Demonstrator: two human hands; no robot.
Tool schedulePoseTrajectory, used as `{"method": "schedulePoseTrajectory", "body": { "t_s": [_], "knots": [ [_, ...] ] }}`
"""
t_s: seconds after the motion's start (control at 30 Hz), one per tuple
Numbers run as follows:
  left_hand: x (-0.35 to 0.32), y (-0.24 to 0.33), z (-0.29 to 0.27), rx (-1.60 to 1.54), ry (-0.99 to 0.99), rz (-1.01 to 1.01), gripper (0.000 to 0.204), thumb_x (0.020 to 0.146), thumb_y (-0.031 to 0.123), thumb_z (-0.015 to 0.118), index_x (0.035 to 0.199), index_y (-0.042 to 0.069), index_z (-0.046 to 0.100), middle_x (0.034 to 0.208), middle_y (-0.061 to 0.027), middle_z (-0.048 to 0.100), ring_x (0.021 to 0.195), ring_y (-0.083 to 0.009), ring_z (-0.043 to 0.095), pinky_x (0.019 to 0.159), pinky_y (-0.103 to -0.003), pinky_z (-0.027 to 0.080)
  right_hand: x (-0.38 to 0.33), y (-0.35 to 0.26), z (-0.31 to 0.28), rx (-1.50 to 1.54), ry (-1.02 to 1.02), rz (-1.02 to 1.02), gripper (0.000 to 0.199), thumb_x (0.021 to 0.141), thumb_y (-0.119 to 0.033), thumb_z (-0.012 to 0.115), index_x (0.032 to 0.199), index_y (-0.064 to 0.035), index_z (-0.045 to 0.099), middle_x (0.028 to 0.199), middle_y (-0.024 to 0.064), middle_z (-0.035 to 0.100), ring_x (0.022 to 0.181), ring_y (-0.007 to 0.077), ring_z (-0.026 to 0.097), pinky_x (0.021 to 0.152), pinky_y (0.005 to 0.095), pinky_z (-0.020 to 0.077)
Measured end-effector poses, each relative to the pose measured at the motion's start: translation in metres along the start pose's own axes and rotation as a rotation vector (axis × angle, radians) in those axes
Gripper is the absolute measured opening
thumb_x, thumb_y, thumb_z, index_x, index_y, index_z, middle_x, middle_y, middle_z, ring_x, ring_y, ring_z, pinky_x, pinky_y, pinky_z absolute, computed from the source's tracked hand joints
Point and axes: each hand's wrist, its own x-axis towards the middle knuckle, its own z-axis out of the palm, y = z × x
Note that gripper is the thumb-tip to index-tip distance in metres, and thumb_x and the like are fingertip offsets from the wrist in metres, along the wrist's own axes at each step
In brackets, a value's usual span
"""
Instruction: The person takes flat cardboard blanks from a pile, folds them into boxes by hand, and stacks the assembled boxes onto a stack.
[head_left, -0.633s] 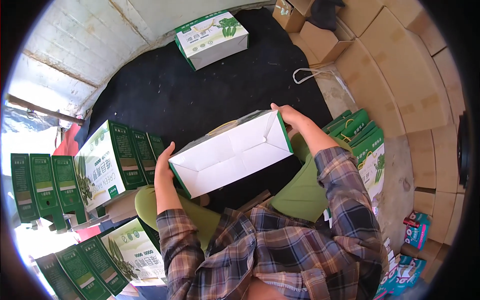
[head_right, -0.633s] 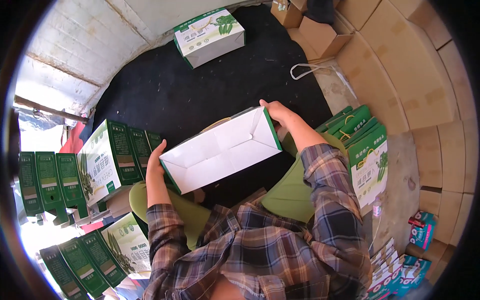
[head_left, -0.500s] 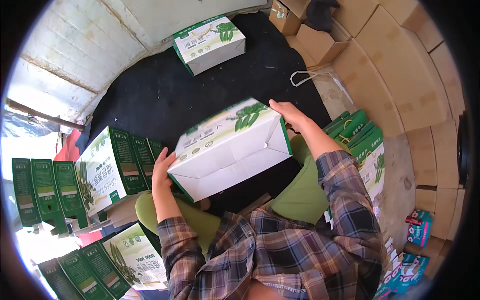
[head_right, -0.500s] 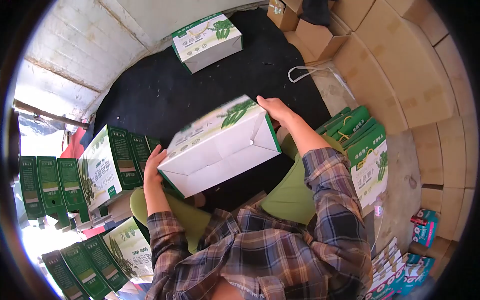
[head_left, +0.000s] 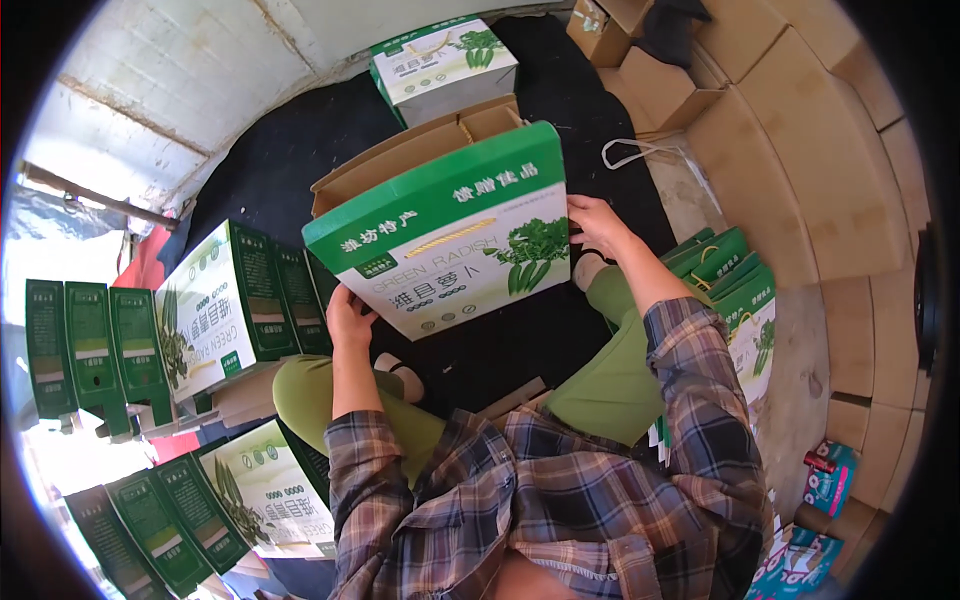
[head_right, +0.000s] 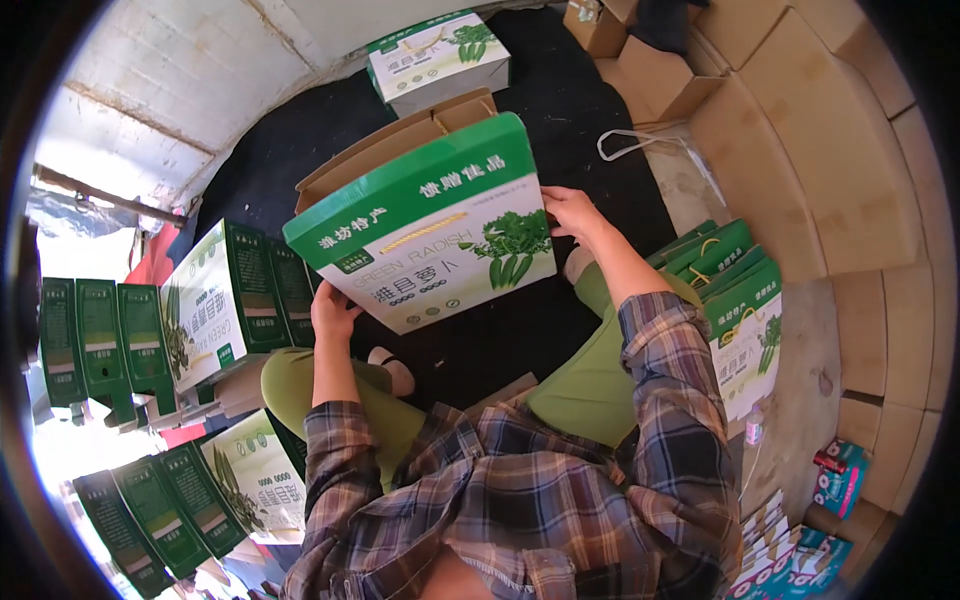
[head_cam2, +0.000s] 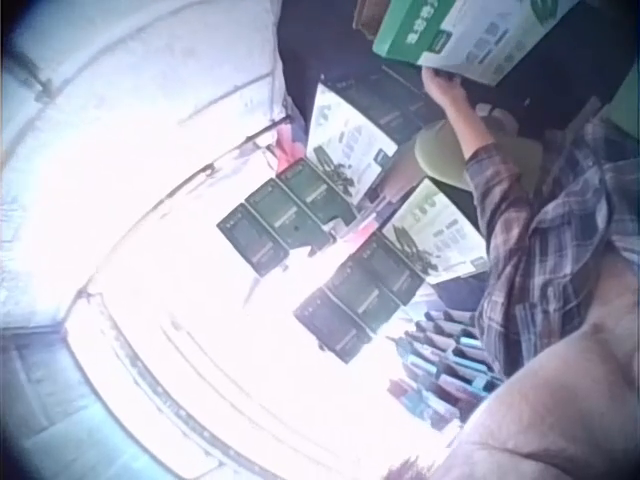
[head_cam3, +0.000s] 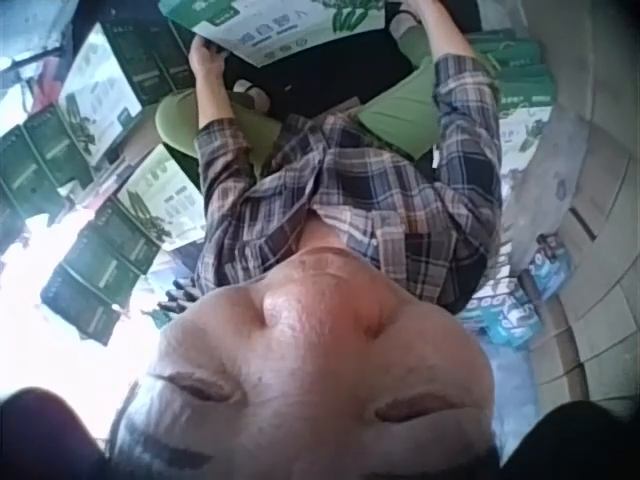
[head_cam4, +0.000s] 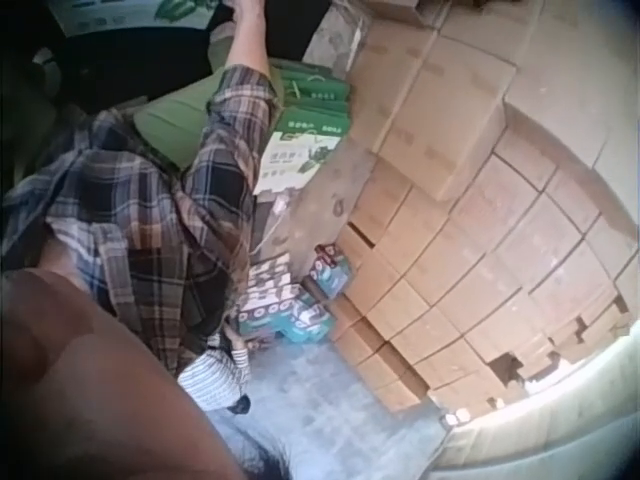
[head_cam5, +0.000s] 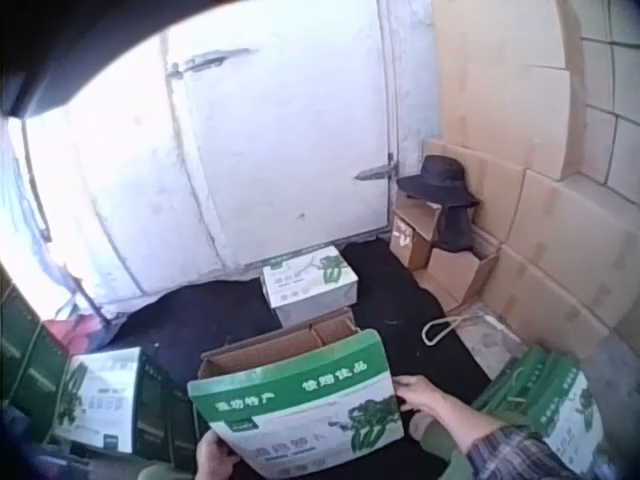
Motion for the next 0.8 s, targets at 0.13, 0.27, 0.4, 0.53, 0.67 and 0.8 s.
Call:
{"method": "schedulePoseTrajectory", "body": {
  "t_s": [0.13, 0.27, 0.4, 0.53, 0.67, 0.8],
  "knots": [
    [0.007, -0.007, -0.008, 0.013, 0.000, 0.053, 0.024, 0.088, 0.023, 0.054, 0.109, 0.012, 0.059, 0.104, -0.0018, 0.061, 0.099, -0.0197, 0.055, 0.083, -0.050, 0.041, 0.007, 0.018, 0.003, -0.138, -0.051, 0.105, 0.035, 0.093, -0.027, 0.053, 0.126, -0.0181, 0.055, 0.112, -0.0008, 0.062, 0.099, 0.0162, 0.059, 0.080, 0.0387, 0.0461],
    [0.009, -0.014, -0.006, 0.209, 0.139, -0.097, 0.022, 0.087, 0.021, 0.058, 0.107, 0.014, 0.061, 0.095, -0.0005, 0.064, 0.088, -0.0163, 0.058, 0.076, -0.038, 0.042, 0.013, 0.040, 0.003, -0.496, 0.001, 0.207, 0.037, 0.087, -0.013, 0.057, 0.123, -0.0177, 0.058, 0.103, 0.0009, 0.065, 0.082, 0.0144, 0.060, 0.062, 0.0339, 0.0478],
    [0.004, -0.007, -0.003, 0.386, 0.170, -0.024, 0.026, 0.084, 0.024, 0.065, 0.108, 0.015, 0.063, 0.095, 0.0009, 0.064, 0.081, -0.0118, 0.057, 0.069, -0.031, 0.040, 0.017, 0.040, -0.002, -0.393, 0.017, 0.043, 0.040, 0.080, -0.006, 0.063, 0.119, -0.0103, 0.061, 0.095, 0.0070, 0.066, 0.067, 0.0156, 0.059, 0.052, 0.0312, 0.0463],
    [-0.003, 0.009, -0.002, 0.391, 0.073, 0.033, 0.036, 0.082, 0.021, 0.068, 0.116, 0.012, 0.061, 0.099, -0.0008, 0.063, 0.087, -0.0122, 0.056, 0.069, -0.029, 0.041, 0.001, 0.005, 0.011, -0.277, 0.073, 0.016, 0.027, 0.083, -0.013, 0.062, 0.109, -0.0060, 0.063, 0.091, 0.0041, 0.064, 0.072, 0.0138, 0.059, 0.058, 0.0288, 0.0487],
    [-0.011, 0.020, 0.012, 0.473, 0.034, 0.161, 0.047, 0.078, 0.015, 0.072, 0.122, 0.009, 0.055, 0.112, -0.0041, 0.058, 0.094, -0.0155, 0.056, 0.073, -0.029, 0.045, -0.002, 0.002, 0.009, -0.245, 0.032, -0.038, 0.026, 0.084, -0.015, 0.061, 0.109, -0.0071, 0.062, 0.091, 0.0035, 0.062, 0.078, 0.0139, 0.060, 0.060, 0.0290, 0.0498],
    [-0.018, 0.023, 0.026, 0.595, -0.269, 0.205, 0.059, 0.076, 0.017, 0.074, 0.128, 0.006, 0.050, 0.124, -0.0132, 0.053, 0.106, -0.0195, 0.053, 0.088, -0.032, 0.043, -0.004, -0.002, 0.007, -0.215, 0.000, 0.022, 0.032, 0.089, -0.016, 0.056, 0.120, -0.0055, 0.056, 0.106, 0.0077, 0.060, 0.088, 0.0174, 0.060, 0.069, 0.0305, 0.0527]
  ]
}}
